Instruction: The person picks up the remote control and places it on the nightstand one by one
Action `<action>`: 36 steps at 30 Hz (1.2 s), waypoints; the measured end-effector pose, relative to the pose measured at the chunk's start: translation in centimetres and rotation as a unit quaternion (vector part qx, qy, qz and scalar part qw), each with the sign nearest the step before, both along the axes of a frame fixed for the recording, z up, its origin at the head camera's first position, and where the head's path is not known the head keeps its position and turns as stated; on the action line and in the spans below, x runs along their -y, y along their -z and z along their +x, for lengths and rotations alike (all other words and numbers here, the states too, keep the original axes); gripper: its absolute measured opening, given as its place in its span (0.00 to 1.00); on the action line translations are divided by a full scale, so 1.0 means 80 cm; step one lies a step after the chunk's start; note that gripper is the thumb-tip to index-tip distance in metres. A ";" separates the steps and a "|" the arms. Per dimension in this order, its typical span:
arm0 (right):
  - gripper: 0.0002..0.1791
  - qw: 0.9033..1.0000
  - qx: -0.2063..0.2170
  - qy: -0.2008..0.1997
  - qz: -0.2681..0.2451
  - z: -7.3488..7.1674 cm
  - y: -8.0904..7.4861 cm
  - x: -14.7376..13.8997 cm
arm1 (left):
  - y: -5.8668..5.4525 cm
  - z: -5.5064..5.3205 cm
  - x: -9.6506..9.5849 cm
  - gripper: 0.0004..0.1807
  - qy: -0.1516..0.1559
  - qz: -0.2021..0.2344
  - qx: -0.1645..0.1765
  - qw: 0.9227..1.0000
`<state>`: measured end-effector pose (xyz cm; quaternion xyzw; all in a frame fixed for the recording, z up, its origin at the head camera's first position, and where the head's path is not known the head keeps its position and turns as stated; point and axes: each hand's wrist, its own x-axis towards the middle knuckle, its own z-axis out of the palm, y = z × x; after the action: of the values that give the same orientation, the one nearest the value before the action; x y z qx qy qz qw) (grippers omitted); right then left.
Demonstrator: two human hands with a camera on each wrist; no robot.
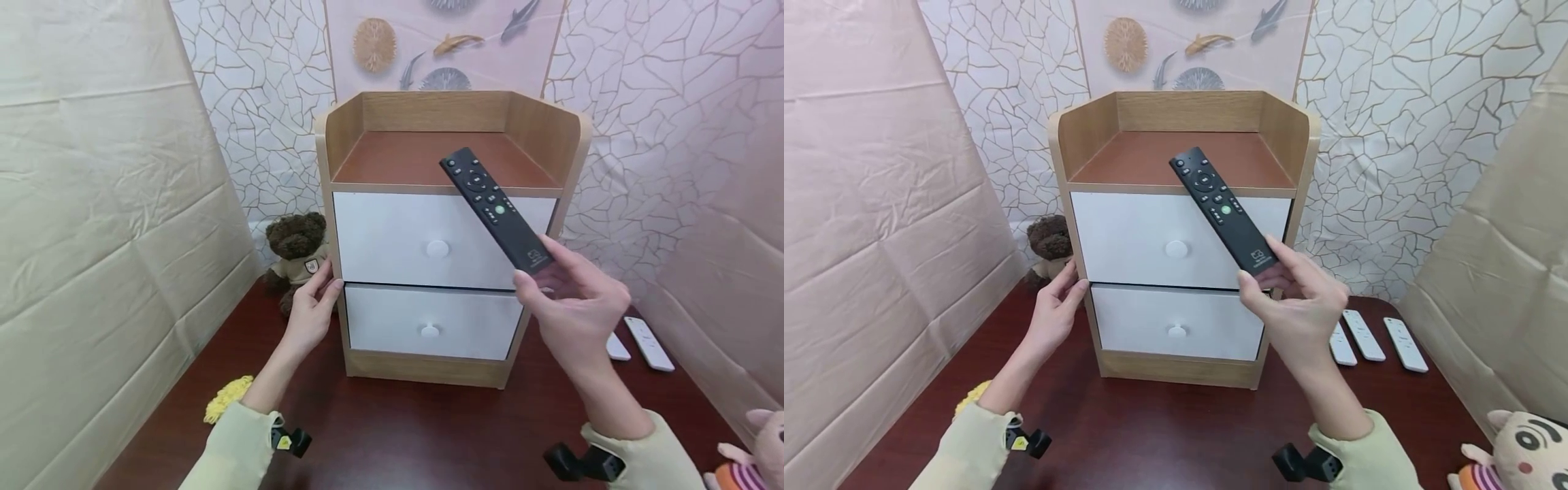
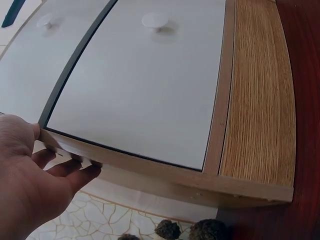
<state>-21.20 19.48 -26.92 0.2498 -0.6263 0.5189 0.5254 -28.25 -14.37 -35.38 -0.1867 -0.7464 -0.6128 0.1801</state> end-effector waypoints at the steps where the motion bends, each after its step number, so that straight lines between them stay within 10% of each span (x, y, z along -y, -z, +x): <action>1: 0.25 1.000 -0.001 -0.001 0.000 -0.002 -0.001 0.006 | 0.000 0.000 0.000 0.32 -0.001 0.002 0.001 1.000; 36: 0.21 0.998 0.041 0.007 0.055 -0.052 -0.072 0.116 | -0.001 -0.001 -0.002 0.32 0.007 0.030 0.015 0.999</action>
<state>-25.37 10.21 -21.14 0.2530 -0.6764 0.4898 0.4885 -28.32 -14.25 -35.30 -0.1770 -0.7293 -0.6386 0.1701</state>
